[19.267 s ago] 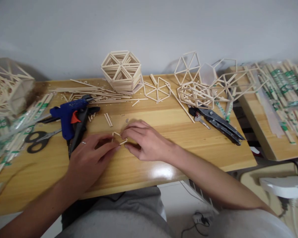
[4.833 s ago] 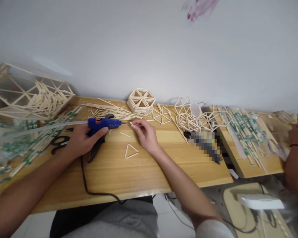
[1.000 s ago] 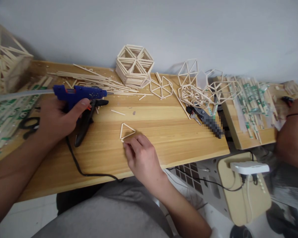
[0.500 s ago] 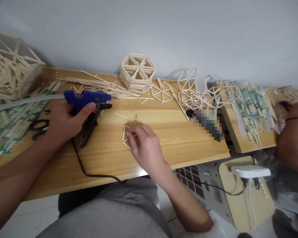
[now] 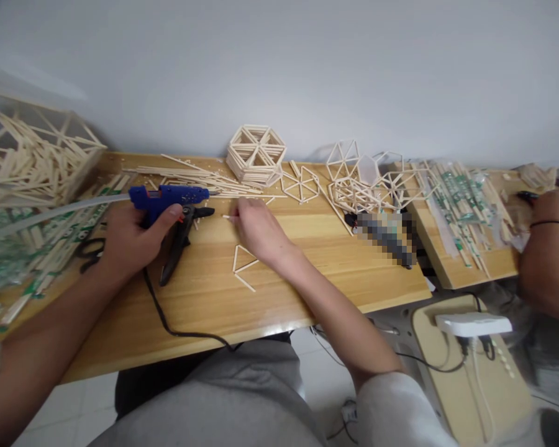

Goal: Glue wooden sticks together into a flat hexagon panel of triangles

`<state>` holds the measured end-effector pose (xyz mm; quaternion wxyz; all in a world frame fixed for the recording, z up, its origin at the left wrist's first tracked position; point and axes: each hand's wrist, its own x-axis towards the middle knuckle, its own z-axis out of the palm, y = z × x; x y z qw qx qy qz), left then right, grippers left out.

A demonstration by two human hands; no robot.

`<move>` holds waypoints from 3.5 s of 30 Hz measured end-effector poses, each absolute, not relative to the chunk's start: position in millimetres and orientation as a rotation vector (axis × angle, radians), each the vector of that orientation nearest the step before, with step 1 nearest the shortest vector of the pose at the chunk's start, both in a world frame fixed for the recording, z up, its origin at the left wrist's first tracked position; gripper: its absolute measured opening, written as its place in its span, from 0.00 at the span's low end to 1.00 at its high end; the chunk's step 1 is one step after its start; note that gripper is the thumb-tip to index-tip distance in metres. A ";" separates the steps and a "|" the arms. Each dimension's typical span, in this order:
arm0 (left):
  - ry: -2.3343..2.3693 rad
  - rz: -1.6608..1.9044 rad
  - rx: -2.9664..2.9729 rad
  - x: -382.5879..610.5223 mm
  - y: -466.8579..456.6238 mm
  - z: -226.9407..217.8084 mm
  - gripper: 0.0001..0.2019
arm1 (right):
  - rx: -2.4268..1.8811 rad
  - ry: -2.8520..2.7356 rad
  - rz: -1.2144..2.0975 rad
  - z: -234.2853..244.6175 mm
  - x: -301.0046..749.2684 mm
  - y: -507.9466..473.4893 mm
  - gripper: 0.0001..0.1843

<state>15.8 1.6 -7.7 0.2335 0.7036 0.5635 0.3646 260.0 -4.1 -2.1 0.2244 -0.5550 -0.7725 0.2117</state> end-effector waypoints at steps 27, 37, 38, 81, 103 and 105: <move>1.478 0.900 1.896 14.8 -0.3 -16.3 0.23 | -1.199 -1.517 0.921 -40.3 273.8 -6.0 0.14; 1.497 0.877 1.929 17.7 0.4 -12.3 0.22 | -1.197 -1.429 0.915 -37.9 273.2 -4.9 0.14; 1.496 0.887 1.928 18.2 0.3 -11.8 0.21 | -1.217 -1.399 0.898 -33.8 275.0 -7.7 0.14; 1.614 0.947 1.974 21.1 -3.0 -14.3 0.22 | -1.817 -1.626 0.531 -7.0 274.6 -133.1 0.03; 1.644 0.944 1.966 21.6 -2.2 -16.2 0.23 | -1.404 -1.971 0.604 -8.1 295.0 -154.4 0.14; 1.643 0.932 1.960 21.1 -2.3 -16.9 0.22 | -1.425 -1.976 0.573 -9.6 292.1 -155.6 0.15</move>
